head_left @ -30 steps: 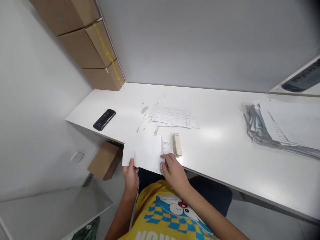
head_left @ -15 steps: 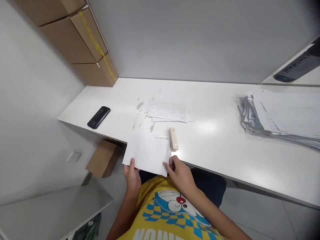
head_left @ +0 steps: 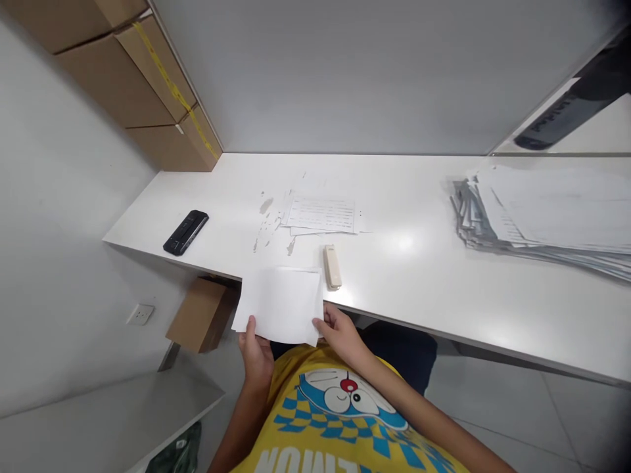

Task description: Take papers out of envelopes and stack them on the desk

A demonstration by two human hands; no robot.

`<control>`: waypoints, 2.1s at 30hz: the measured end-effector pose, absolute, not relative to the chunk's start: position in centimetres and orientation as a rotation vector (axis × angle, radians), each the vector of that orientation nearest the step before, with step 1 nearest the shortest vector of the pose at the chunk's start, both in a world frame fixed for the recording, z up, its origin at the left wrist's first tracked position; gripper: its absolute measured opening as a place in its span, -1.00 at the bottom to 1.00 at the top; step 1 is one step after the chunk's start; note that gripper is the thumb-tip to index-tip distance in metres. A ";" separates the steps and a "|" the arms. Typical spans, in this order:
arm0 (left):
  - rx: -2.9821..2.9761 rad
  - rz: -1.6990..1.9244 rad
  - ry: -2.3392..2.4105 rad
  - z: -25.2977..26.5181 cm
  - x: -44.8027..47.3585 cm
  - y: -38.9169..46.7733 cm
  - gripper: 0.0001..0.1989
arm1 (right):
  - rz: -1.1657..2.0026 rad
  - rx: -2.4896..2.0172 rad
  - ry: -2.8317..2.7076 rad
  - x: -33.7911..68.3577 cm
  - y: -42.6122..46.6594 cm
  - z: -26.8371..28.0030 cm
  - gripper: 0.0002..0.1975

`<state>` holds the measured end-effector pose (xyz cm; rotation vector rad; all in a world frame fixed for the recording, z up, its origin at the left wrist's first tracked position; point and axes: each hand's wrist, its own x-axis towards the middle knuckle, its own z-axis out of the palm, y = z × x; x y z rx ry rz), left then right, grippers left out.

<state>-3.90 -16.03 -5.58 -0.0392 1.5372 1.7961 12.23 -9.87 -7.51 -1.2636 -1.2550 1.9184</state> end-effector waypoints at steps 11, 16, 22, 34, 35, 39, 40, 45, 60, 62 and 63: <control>0.297 1.477 1.447 -5.8 -12.9 -16.1 -0.52 | 1.700 -1.135 -1.541 15.1 -8.7 -8.2 -0.69; 0.583 1.197 1.518 -5.8 -11.2 -14.9 -0.47 | 1.676 -1.300 -1.606 17.3 -7.9 -8.2 -0.77; 0.678 1.211 1.549 -4.0 -7.7 -14.5 -0.53 | 1.605 -1.389 -1.640 19.8 -8.0 -6.4 -0.85; 0.762 1.117 1.759 -6.7 -4.4 -15.0 -0.54 | 1.715 -1.429 -1.413 24.7 -11.1 -6.3 -0.84; 0.798 1.105 1.770 -6.9 -3.9 -14.9 -0.51 | 1.688 -1.450 -1.356 25.2 -10.9 -6.3 -0.82; 0.900 1.094 1.717 -6.7 -1.3 -14.1 -0.46 | 1.684 -1.557 -1.189 26.6 -9.2 -5.1 -0.62; 0.909 1.083 1.700 -6.6 -0.7 -13.9 -0.48 | 1.692 -1.594 -1.181 26.8 -8.8 -4.7 -0.58; 0.724 1.096 1.670 -6.6 1.9 -13.0 -0.46 | 1.610 -1.691 -1.270 27.5 -7.6 -4.1 -0.57; 1.035 1.369 1.693 -5.6 4.5 -11.3 -0.62 | 1.152 -1.833 -1.653 30.7 0.0 -3.6 -0.53; 1.275 1.343 1.605 -5.2 5.1 -9.6 -0.66 | 1.103 -1.840 -1.665 30.9 1.0 -3.4 -0.52; 1.401 1.288 1.544 -4.8 5.4 -8.5 -0.64 | 1.086 -1.837 -1.658 30.9 1.3 -3.3 -0.52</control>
